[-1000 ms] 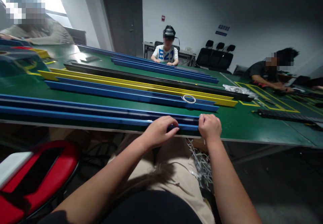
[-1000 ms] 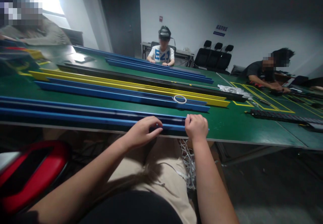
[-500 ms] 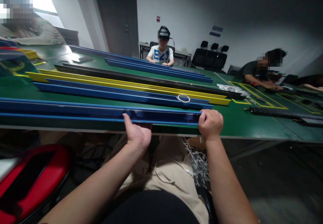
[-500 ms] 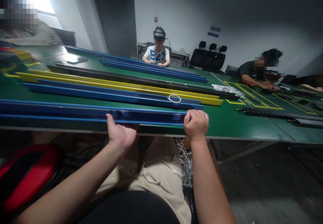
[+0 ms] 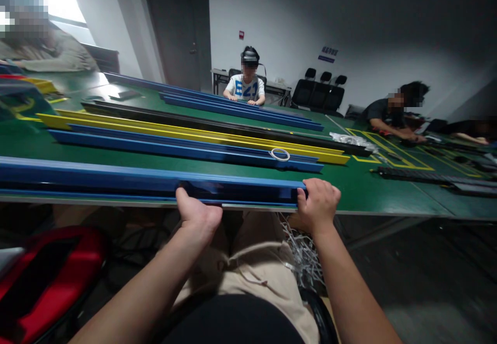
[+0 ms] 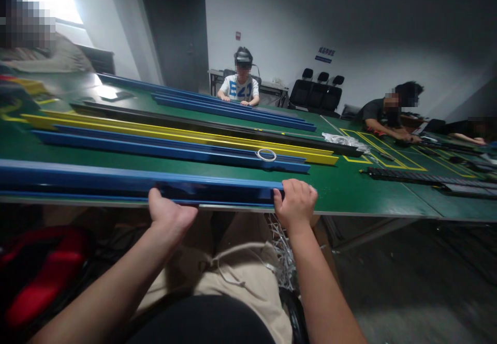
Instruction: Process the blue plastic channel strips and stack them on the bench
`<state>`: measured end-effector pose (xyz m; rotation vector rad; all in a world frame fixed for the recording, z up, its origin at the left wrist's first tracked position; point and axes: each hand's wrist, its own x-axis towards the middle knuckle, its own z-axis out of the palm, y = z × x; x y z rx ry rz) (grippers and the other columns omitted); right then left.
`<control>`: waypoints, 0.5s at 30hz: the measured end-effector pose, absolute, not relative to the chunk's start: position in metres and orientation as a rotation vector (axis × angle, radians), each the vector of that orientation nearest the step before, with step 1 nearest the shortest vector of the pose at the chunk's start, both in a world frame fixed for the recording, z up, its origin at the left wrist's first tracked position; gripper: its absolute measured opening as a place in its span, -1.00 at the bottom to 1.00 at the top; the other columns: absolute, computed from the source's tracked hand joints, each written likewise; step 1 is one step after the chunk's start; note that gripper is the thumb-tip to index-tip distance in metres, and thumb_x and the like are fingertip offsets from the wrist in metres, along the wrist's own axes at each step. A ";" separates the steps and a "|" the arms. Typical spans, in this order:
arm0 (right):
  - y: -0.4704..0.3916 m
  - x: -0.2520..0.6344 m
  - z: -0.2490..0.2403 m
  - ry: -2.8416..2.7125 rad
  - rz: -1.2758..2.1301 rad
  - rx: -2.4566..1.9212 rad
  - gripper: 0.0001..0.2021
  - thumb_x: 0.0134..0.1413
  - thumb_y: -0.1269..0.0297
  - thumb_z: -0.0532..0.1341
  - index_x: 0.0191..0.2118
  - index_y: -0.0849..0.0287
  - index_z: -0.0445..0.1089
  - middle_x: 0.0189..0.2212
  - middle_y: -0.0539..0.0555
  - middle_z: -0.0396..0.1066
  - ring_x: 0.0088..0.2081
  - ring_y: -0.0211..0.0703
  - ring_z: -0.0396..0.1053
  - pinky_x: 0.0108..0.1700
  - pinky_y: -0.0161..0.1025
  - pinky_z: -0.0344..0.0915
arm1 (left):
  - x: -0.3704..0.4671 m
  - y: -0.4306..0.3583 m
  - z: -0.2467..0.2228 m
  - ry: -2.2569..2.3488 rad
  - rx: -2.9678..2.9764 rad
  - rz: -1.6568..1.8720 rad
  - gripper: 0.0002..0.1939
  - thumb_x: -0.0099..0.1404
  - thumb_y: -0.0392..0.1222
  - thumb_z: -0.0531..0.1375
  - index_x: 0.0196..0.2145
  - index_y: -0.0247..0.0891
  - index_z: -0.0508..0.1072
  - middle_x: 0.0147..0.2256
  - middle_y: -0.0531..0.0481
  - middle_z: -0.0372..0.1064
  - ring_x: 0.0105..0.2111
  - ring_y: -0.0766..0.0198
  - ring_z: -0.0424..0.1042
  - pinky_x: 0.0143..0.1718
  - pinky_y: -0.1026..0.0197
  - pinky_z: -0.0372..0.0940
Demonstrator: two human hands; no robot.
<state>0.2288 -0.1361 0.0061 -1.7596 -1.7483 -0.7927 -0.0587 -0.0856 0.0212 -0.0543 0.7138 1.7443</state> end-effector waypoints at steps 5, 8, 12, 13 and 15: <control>-0.136 0.213 -0.004 -1.685 -0.739 -1.717 -0.55 0.38 -0.07 -0.09 -0.08 0.14 0.39 -0.13 0.17 0.45 -0.09 0.05 0.27 0.03 -0.01 0.02 | -0.067 -0.094 0.043 0.731 0.129 1.998 -0.61 0.39 0.04 0.02 -0.05 -0.13 0.54 -0.21 -0.03 0.56 -0.07 0.08 0.55 0.00 -0.03 0.48; -0.140 0.193 -0.017 -1.657 -0.725 -1.671 -0.50 0.38 -0.11 -0.12 -0.04 0.17 0.36 -0.10 0.22 0.43 -0.07 0.08 0.27 0.02 0.01 0.04 | -0.076 -0.099 0.060 0.716 0.323 2.127 -0.63 0.40 0.05 0.04 -0.04 -0.13 0.52 -0.17 -0.01 0.55 -0.03 0.11 0.53 0.06 -0.01 0.45; -0.150 0.163 -0.030 -1.666 -0.708 -1.628 -0.52 0.38 -0.08 -0.08 0.02 0.21 0.32 -0.07 0.27 0.42 -0.06 0.10 0.27 0.01 0.02 0.08 | -0.090 -0.104 0.090 0.608 0.502 2.228 -0.60 0.41 0.07 0.05 0.00 -0.24 0.44 -0.13 -0.03 0.52 -0.14 0.16 0.56 0.04 -0.04 0.45; -0.152 0.156 -0.032 -1.680 -0.697 -1.626 -0.55 0.38 -0.05 -0.05 0.02 0.22 0.33 -0.08 0.26 0.42 -0.07 0.10 0.27 -0.01 0.01 0.09 | -0.093 -0.103 0.096 0.613 0.517 2.248 -0.60 0.41 0.07 0.06 0.01 -0.26 0.42 -0.13 -0.05 0.51 -0.18 0.16 0.57 0.02 -0.07 0.47; -0.153 0.145 -0.035 -1.719 -0.668 -1.624 -0.64 0.36 0.07 0.02 0.02 0.23 0.33 -0.12 0.25 0.43 -0.10 0.08 0.28 -0.04 -0.01 0.12 | -0.099 -0.100 0.108 0.665 0.497 2.288 -0.60 0.42 0.08 0.08 0.01 -0.27 0.39 -0.13 -0.05 0.50 -0.22 0.16 0.58 -0.03 -0.10 0.49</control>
